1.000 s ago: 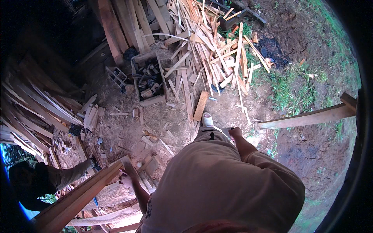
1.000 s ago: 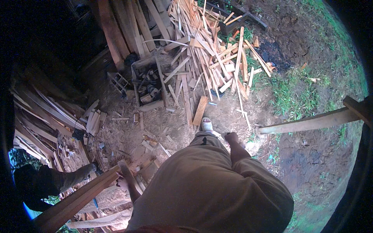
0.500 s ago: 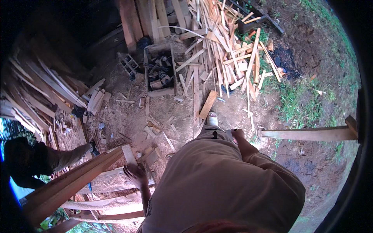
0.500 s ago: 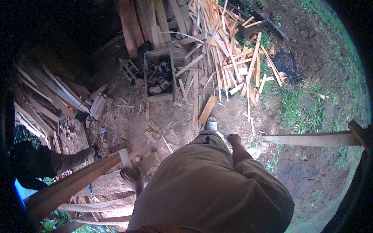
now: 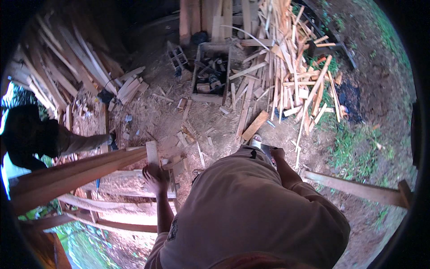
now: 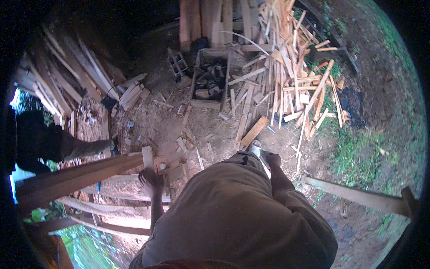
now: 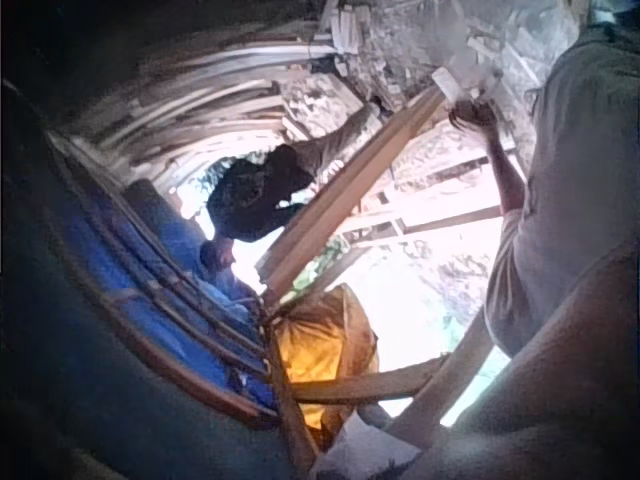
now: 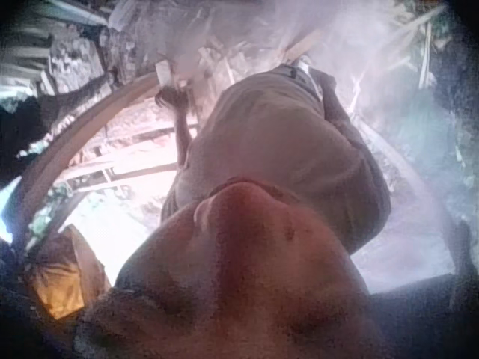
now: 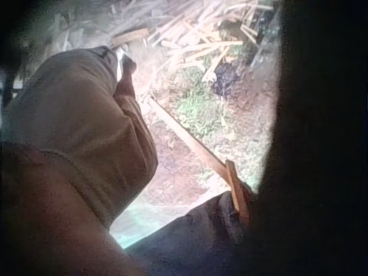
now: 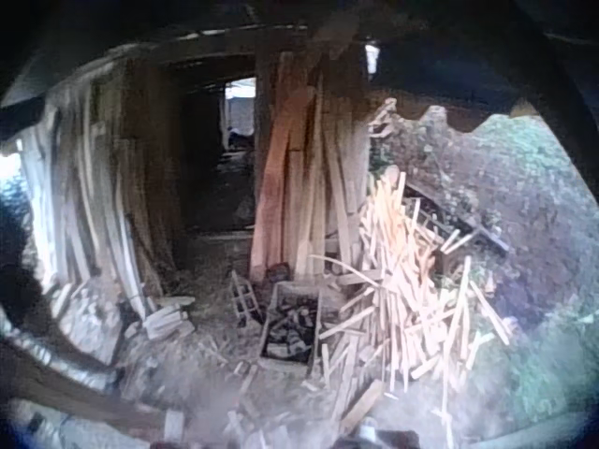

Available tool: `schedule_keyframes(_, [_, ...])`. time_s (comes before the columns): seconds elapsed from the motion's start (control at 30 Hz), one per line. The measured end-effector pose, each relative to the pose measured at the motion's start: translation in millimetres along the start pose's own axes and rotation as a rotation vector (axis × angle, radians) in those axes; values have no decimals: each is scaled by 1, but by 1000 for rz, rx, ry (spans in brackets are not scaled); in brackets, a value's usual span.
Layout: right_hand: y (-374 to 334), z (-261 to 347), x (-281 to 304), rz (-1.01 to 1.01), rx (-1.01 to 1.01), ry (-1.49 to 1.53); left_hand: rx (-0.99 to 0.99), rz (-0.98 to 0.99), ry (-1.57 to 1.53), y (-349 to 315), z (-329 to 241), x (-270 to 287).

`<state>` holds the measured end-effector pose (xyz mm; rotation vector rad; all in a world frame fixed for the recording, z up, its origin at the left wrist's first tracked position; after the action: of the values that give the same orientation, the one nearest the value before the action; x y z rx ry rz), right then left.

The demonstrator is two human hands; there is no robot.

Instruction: The person repeatedly strikes a wooden plank with a machete to split it into smaller pieces. The person holds the plank with one hand and swings the machete with the other, creating wood chips and smaller planks that fall to the ground.

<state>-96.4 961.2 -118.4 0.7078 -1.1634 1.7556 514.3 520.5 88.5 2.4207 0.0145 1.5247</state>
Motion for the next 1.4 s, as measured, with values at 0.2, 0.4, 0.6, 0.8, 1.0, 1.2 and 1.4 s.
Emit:
schedule_keyframes(0.2, [2, 34, -5, -88, 117, -3, 89, -10, -33, 2, -4, 13])
schedule_keyframes(0.4, [-10, 80, -7, 33, 183, -130, 59, -101, -110, -1, 16, 16])
schedule_keyframes(0.6, [-12, 97, 10, 120, 181, -194, 116, -116, -77, -3, 20, 8])
schedule_keyframes(0.8, [11, 99, 16, -27, 288, -184, 195, -88, 49, -3, 22, 0])
schedule_keyframes(1.0, [10, 120, 32, -3, 312, -207, 201, -52, 93, -2, 22, -2])
schedule_keyframes(1.2, [-11, 187, 65, 158, 424, -135, 257, 138, 207, 1, 29, -10])
schedule_keyframes(1.4, [-76, 293, 77, 280, 755, 276, 272, 140, 189, 0, 31, -12])
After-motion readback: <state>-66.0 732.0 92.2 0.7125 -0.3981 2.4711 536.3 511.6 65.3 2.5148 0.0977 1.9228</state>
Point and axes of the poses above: each hand's wrist, its own y-axis towards the middle knuckle, its own x-axis out of the back of the hand, z = x × y, the point moved 7 cm from there along y, towards the middle knuckle, and after that the axes turned 6 degrees about x, right-handed, at the moved point
